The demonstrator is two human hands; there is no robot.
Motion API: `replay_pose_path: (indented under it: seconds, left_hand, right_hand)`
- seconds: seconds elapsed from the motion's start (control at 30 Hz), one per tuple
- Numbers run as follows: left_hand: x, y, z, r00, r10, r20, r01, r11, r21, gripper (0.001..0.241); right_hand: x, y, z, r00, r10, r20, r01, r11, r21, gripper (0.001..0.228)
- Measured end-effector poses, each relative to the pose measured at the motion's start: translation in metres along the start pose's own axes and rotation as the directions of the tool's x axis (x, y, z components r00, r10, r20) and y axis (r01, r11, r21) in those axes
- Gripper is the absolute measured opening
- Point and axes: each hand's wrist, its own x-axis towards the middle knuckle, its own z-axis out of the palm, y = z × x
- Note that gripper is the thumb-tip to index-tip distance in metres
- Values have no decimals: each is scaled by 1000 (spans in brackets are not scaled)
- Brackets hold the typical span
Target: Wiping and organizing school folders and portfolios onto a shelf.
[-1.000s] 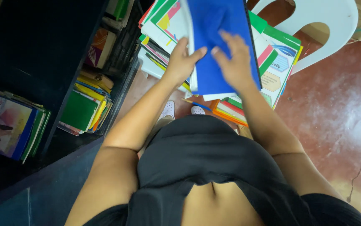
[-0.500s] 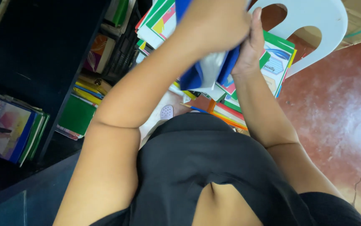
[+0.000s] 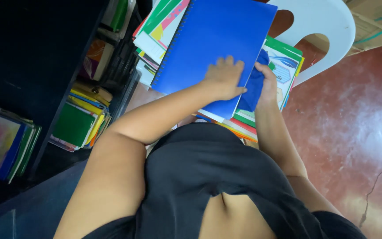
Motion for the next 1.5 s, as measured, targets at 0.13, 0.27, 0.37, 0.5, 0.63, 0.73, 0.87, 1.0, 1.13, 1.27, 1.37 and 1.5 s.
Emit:
replay_pose_path:
  seconds: [0.13,0.27,0.37,0.5,0.63,0.73,0.87,1.0,1.13,1.27,1.37,1.5]
  left_hand:
    - [-2,-17,0,997,-77,25,76,996,51,72]
    - [-15,-11,1,985,-40,167,14,988,152,98]
    - [-29,0,-1,968,-12,250,-55,964,260,116]
    - [-7,-30,44,983,119,138,-156,943,294,126]
    - [-12,-33,43,976,136,169,-179,945,273,125]
    - [-16,-35,47,974,163,156,-201,942,270,129]
    - [-17,-50,47,970,194,149,-212,971,113,115]
    - [-34,-68,20,918,394,-50,-396,897,-197,50]
    - [-68,-67,3,873,255,-416,-410,846,-340,14]
    - [-83,-53,13,640,30,-768,-361,894,-265,13]
    - [-88,-43,11,460,7,-888,-377,907,-188,24]
    - [-85,-63,15,173,533,-828,-341,821,457,33]
  right_hand:
    - [6,-16,-32,993,-93,-69,88,994,-65,25]
    - [-10,-34,-31,950,-270,-158,222,937,-268,31]
    - [-4,-41,-35,880,-453,-145,369,842,-393,32]
    - [-41,-60,-1,717,-694,66,569,528,-630,31]
    - [-50,-80,3,494,-815,304,794,280,-539,27]
    - [-52,-79,8,469,-812,347,838,285,-466,27]
    - [-50,-60,10,600,-731,325,761,398,-512,34]
    - [-49,-49,7,556,-722,412,802,337,-493,34]
    - [-37,-53,1,497,-756,426,819,246,-519,31]
    - [-20,-36,4,707,-622,337,666,423,-615,38]
    - [-16,-24,22,791,-432,432,608,636,-476,43]
    - [-22,-22,61,610,-384,693,761,529,-377,50]
